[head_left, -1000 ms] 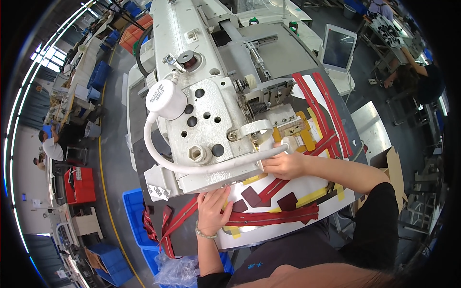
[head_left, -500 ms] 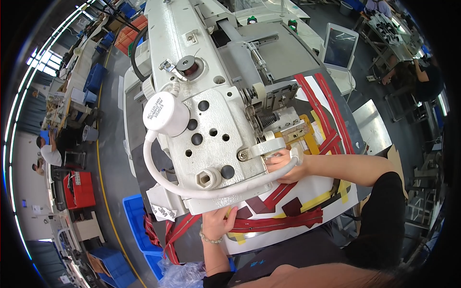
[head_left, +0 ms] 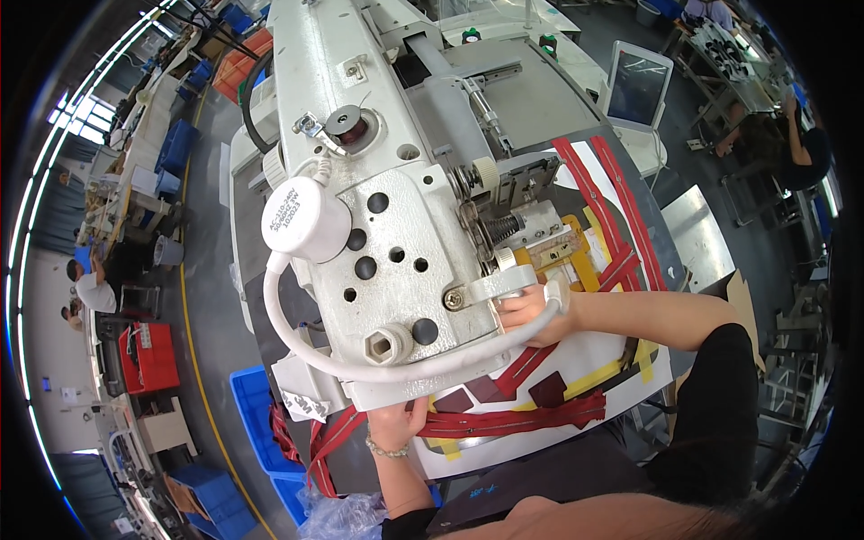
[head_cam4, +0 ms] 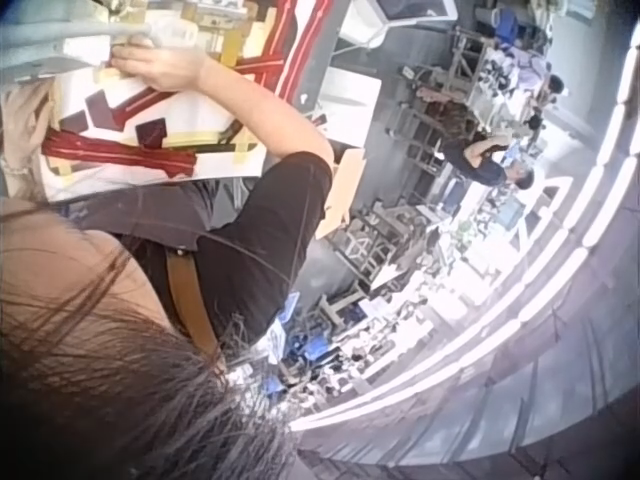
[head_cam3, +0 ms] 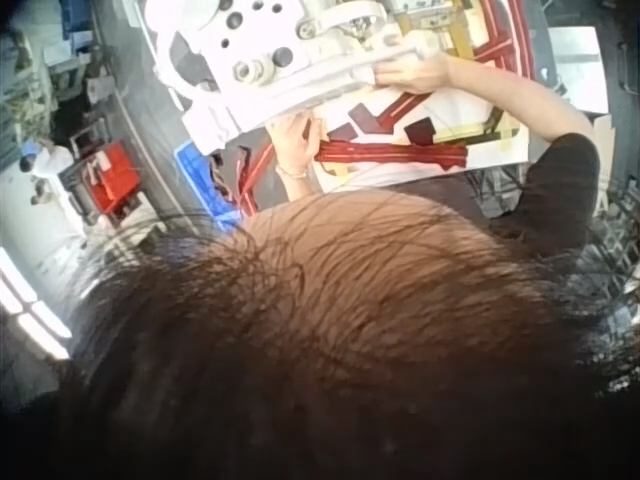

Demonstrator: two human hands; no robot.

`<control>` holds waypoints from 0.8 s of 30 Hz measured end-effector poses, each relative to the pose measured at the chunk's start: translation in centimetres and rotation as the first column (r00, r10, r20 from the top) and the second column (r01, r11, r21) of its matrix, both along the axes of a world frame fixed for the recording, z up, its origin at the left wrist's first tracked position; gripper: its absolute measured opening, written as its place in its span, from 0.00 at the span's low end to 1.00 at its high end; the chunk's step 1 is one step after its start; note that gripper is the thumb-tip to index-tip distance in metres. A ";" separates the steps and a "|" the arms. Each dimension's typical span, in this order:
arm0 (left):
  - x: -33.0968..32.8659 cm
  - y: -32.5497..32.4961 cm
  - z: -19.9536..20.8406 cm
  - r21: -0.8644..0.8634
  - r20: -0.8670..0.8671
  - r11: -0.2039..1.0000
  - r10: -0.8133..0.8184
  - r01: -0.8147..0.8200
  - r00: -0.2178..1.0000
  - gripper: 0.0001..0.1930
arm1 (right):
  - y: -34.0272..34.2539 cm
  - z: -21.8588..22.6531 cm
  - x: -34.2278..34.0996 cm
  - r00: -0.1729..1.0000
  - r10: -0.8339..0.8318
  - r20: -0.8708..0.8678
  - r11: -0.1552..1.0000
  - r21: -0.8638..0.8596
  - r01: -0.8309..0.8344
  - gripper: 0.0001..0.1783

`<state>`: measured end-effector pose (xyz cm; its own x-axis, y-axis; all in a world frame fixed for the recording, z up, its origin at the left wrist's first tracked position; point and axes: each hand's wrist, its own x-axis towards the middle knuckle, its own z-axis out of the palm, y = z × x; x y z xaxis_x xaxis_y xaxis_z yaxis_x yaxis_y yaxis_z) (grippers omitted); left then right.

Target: Placing red leather strips into a production template and using a handheld scanner at an industrial workstation.

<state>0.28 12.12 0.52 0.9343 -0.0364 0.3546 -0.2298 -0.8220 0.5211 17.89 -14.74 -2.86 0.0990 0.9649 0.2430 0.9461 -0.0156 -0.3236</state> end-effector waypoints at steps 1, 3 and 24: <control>0.2 0.0 0.2 0.002 0.001 1.000 0.002 -0.002 1.000 0.12 | 0.0 0.1 0.0 0.999 -0.014 -0.033 0.999 -0.041 0.013 0.27; 0.3 -0.1 0.4 0.035 0.075 0.999 0.009 -0.011 0.997 0.12 | 0.2 0.5 0.1 1.000 0.005 0.018 0.999 -0.035 -0.004 0.28; 0.6 -8.0 0.3 0.082 -0.045 0.994 -0.071 0.075 0.996 0.14 | -4.6 6.3 -1.1 0.933 -0.350 0.086 0.928 -0.106 0.358 0.05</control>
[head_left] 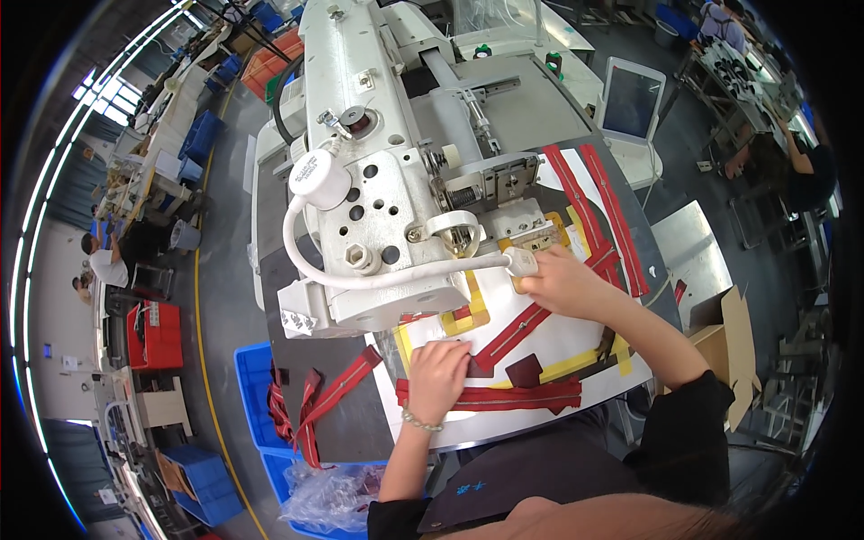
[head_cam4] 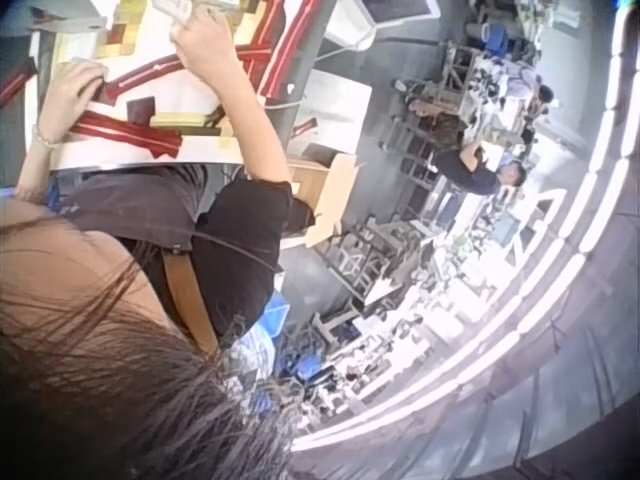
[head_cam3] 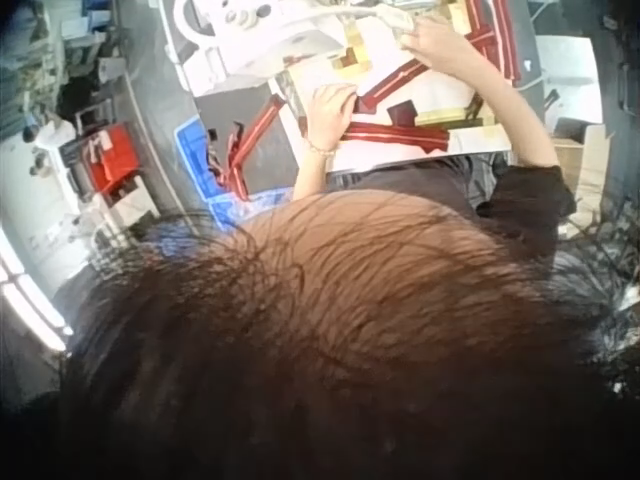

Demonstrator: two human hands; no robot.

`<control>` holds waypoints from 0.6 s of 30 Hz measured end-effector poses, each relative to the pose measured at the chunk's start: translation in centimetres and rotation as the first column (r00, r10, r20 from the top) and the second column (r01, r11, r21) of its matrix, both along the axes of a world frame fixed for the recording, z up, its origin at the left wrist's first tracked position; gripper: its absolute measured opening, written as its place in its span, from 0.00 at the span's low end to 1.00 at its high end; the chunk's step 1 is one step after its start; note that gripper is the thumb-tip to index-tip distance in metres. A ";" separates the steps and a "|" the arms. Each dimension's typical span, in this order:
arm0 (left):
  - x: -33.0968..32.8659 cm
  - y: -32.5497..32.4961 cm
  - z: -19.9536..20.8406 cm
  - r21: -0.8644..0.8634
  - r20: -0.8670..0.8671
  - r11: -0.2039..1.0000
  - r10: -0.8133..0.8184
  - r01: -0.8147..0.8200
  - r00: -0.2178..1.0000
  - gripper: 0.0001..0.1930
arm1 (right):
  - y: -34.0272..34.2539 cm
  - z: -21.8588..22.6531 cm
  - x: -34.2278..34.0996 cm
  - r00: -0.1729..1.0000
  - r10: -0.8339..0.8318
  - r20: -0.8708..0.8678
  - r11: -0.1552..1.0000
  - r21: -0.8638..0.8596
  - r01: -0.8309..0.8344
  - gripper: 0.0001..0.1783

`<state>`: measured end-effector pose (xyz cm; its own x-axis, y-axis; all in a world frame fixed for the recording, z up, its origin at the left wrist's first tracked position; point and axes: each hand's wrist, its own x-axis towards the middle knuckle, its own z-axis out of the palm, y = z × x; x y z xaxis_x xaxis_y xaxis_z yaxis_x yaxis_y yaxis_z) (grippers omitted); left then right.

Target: Placing red leather strips into a production template and using a handheld scanner at an industrial workstation.

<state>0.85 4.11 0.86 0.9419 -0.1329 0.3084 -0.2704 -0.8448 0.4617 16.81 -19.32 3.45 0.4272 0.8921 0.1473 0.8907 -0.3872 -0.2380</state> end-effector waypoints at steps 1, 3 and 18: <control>0.4 -1.1 0.0 -0.038 -0.035 0.999 -0.033 0.032 0.999 0.13 | -0.9 0.3 -0.2 0.995 -0.096 0.001 0.995 -0.010 0.096 0.04; 1.3 -3.3 0.4 -0.032 -0.055 0.999 -0.003 0.001 0.998 0.12 | -2.9 1.1 -0.8 0.981 -0.193 0.027 0.981 -0.019 0.193 0.07; 1.4 -4.6 0.9 -0.233 -0.204 0.972 -0.029 -0.020 0.978 0.06 | -8.2 0.4 0.1 0.880 -0.453 -0.142 0.891 -0.041 0.452 0.15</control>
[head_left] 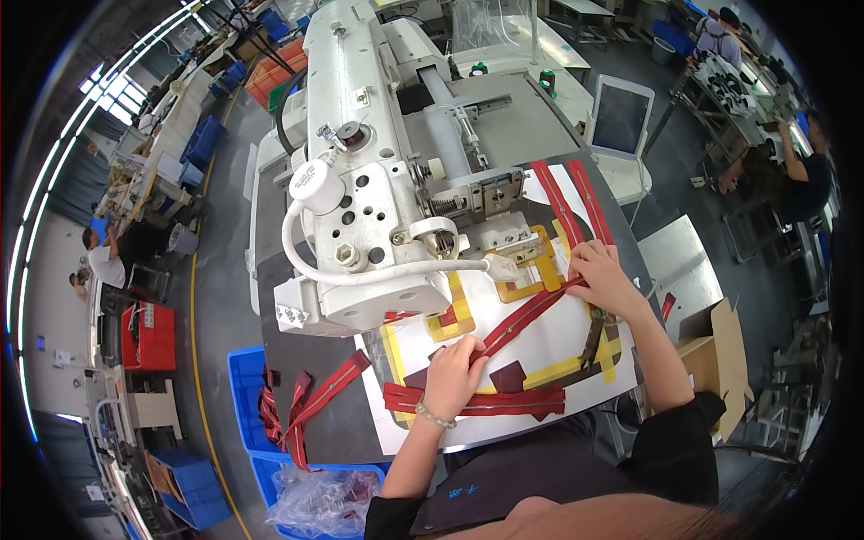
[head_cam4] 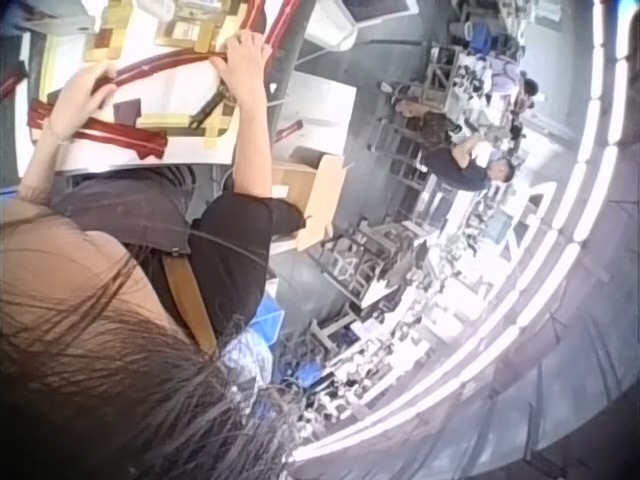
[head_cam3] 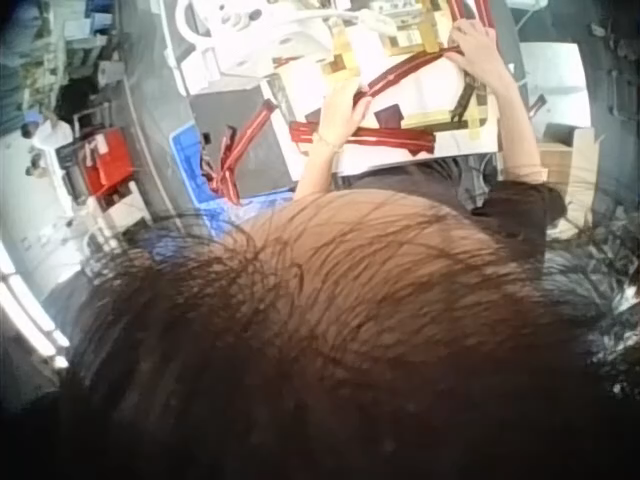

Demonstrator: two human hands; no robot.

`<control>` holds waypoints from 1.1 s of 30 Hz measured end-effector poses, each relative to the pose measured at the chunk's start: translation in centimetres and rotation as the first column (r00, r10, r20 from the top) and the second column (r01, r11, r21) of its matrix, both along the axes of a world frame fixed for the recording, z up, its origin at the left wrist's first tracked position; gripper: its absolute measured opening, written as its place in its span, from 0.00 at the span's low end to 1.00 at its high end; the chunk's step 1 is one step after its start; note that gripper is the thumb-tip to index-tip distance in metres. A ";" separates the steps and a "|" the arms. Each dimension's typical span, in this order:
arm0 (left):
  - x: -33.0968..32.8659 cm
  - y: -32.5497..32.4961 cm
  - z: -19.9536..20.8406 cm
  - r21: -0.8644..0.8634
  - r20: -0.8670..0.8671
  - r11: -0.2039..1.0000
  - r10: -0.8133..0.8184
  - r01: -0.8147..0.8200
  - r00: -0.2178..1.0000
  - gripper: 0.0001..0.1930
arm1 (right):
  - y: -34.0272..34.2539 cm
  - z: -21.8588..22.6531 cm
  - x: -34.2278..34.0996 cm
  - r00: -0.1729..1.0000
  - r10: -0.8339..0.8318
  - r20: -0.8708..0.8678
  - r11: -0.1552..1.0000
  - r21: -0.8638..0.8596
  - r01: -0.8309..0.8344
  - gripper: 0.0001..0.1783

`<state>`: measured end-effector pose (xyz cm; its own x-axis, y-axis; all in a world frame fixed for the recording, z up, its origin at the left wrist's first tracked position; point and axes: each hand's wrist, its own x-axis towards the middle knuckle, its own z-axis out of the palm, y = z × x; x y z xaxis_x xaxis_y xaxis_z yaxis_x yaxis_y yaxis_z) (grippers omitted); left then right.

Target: Placing red leather strips into a production template and using a handheld scanner at an industrial workstation.

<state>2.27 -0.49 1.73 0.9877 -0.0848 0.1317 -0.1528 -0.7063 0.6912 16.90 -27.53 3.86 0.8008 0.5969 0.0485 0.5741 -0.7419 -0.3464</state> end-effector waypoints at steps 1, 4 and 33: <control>-0.1 0.1 0.2 -0.054 0.041 0.998 0.016 -0.014 0.999 0.05 | -0.2 0.1 0.2 0.999 0.038 -0.007 0.999 0.036 -0.037 0.12; 0.0 0.5 0.7 0.130 0.152 0.991 0.025 -0.045 0.988 0.05 | 0.2 1.7 0.6 0.985 0.076 -0.158 0.987 0.149 -0.052 0.08; -1.0 -2.1 -2.2 0.452 0.097 0.892 -0.061 0.011 0.993 0.27 | 1.0 6.5 -0.4 0.913 0.231 -0.336 0.964 0.209 -0.166 0.04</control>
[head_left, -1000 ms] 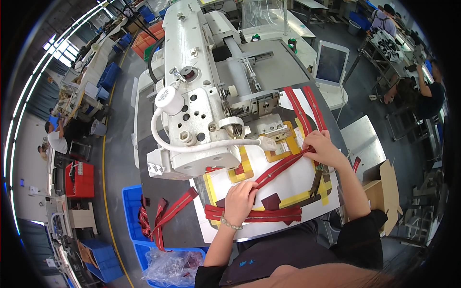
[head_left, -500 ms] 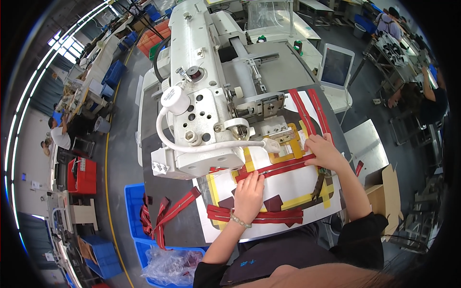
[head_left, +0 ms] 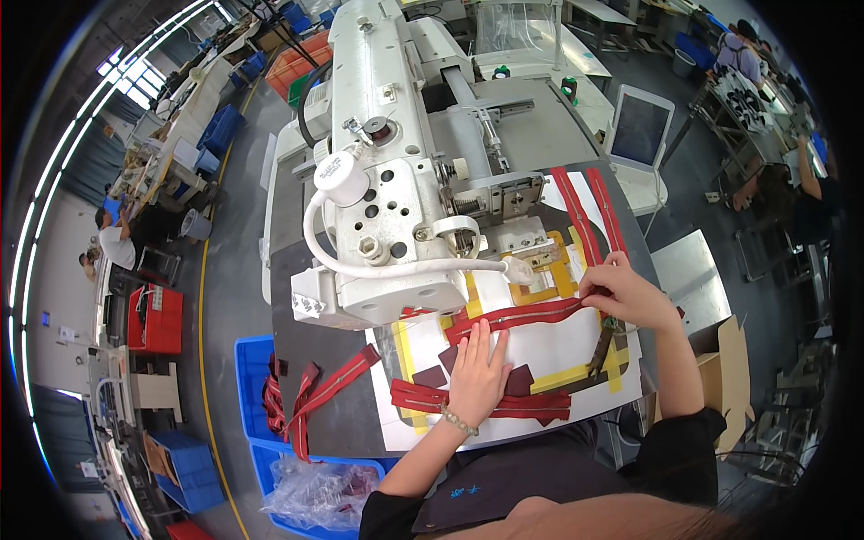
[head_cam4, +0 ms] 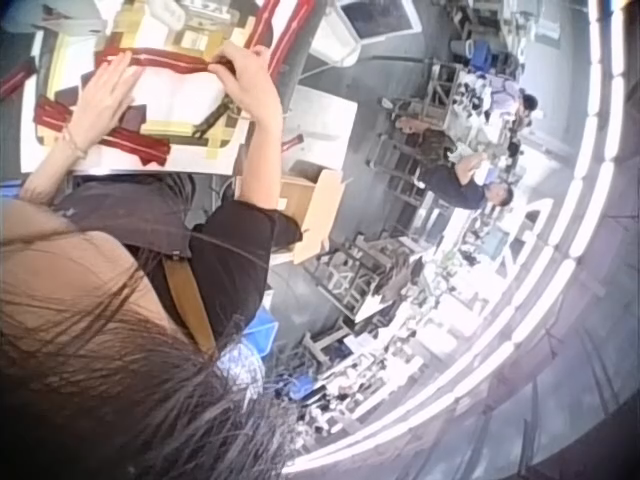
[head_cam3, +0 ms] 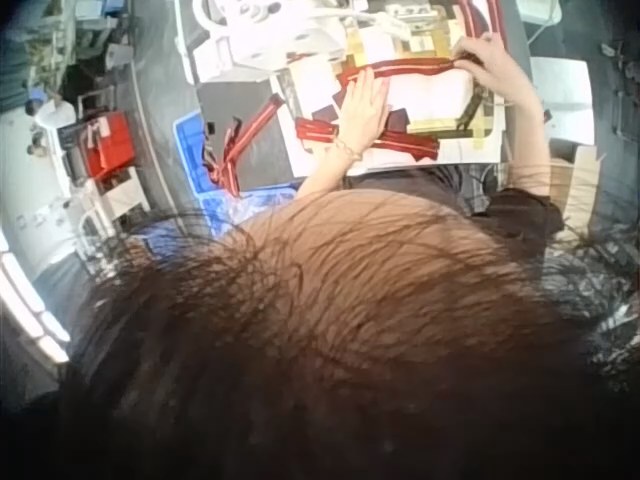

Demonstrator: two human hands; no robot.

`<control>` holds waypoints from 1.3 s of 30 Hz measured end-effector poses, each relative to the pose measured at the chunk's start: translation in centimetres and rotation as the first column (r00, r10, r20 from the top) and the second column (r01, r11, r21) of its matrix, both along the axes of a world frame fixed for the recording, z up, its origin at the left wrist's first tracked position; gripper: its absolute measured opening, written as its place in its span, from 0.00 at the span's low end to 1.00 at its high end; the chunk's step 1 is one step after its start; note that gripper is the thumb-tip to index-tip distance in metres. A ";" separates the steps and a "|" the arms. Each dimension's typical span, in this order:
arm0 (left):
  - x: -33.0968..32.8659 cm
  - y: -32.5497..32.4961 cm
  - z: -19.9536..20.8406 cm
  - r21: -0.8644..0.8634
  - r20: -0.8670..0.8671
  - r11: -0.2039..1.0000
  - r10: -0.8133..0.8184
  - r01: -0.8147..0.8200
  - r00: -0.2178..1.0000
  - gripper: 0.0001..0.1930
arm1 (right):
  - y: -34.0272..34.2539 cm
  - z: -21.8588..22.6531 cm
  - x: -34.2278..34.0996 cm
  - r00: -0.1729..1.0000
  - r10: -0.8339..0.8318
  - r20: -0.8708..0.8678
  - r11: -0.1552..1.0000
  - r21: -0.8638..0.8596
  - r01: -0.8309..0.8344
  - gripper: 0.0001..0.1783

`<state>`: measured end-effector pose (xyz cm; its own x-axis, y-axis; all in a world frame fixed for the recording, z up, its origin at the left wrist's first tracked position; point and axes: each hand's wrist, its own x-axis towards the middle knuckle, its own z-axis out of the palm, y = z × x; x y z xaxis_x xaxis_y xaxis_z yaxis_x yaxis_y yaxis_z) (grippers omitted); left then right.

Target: Placing red leather strips into a production template and using a handheld scanner at an industrial workstation.

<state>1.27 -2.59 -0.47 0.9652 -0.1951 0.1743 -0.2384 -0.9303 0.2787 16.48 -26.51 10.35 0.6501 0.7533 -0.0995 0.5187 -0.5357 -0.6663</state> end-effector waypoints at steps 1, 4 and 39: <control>0.1 -0.1 0.0 -0.024 -0.011 1.000 0.003 -0.003 1.000 0.29 | 0.0 0.4 -0.1 0.998 -0.043 0.051 0.997 0.069 0.039 0.03; 1.0 -0.6 -0.2 -0.067 -0.024 0.998 0.015 -0.017 1.000 0.31 | -0.1 0.8 0.4 0.984 -0.153 0.092 0.982 0.129 0.141 0.03; 1.7 -0.6 1.0 0.021 0.027 0.993 0.114 -0.114 0.993 0.38 | 3.1 -6.7 2.4 0.872 -0.362 0.329 0.931 0.083 0.355 0.07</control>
<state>2.95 -3.16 0.51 0.9765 -0.0883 0.1965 -0.1375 -0.9577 0.2528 18.87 -23.43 3.63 0.8682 0.4613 0.1829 0.4861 -0.7163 -0.5006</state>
